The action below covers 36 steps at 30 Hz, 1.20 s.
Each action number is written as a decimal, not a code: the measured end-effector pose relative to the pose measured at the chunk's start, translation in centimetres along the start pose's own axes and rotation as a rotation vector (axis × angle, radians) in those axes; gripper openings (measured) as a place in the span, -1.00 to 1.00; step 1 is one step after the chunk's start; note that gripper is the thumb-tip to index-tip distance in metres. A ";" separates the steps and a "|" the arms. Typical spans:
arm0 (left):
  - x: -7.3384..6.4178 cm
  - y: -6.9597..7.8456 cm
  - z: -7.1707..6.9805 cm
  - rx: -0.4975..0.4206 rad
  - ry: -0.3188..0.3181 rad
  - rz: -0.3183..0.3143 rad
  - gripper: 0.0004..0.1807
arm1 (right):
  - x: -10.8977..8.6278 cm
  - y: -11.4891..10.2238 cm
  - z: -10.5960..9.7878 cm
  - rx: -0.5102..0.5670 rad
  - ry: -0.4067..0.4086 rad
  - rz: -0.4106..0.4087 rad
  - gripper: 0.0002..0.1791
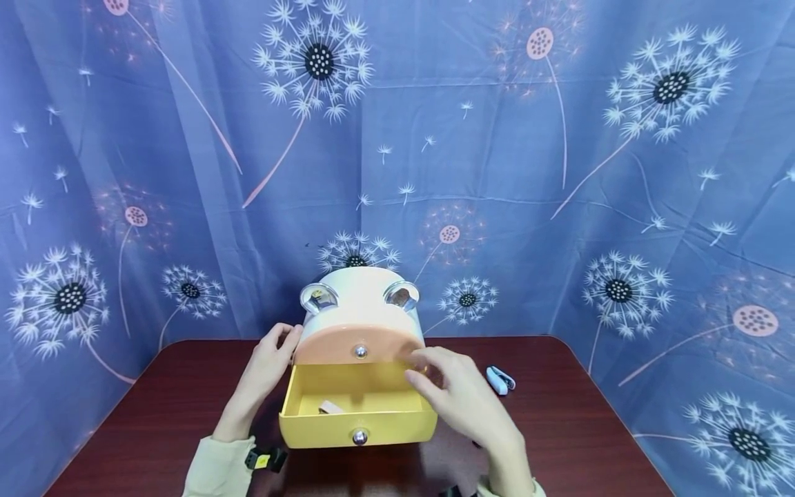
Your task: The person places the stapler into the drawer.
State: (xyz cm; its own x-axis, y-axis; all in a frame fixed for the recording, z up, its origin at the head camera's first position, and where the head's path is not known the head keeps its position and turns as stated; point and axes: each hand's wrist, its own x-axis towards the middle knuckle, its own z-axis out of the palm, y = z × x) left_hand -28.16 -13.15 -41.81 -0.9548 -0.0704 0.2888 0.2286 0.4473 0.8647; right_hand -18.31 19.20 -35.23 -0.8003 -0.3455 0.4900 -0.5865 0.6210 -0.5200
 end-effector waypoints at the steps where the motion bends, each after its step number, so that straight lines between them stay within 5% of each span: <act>1: 0.0 0.0 0.0 0.000 0.000 -0.001 -0.47 | -0.3 0.5 -0.3 -0.010 0.018 0.022 -0.87; 9: 0.0 0.1 0.0 -0.006 -0.006 -0.001 -0.48 | -3.5 5.2 -2.2 -0.105 0.112 0.217 -0.80; 20: -0.1 0.3 -0.1 0.003 -0.007 -0.006 -0.49 | -8.2 12.4 -0.9 -0.139 0.034 0.488 -0.65; 27: -0.2 0.2 -0.3 0.005 -0.010 -0.016 -0.52 | -9.4 14.4 1.5 -0.081 -0.002 0.580 -0.58; 32: -0.1 0.3 -0.1 0.004 -0.019 -0.013 -0.50 | -10.2 15.5 2.5 0.042 -0.039 0.552 -0.43; 36: -0.1 0.4 -0.2 0.012 -0.013 -0.010 -0.49 | -9.9 15.8 2.7 -0.004 -0.074 0.533 -0.29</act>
State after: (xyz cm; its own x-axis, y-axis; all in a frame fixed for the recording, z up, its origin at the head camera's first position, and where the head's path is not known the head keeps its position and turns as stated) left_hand -27.90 -13.18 -41.41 -0.9595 -0.0638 0.2745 0.2163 0.4577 0.8624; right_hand -19.96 30.56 -50.19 -0.9937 -0.0299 0.1081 -0.0959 0.7266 -0.6803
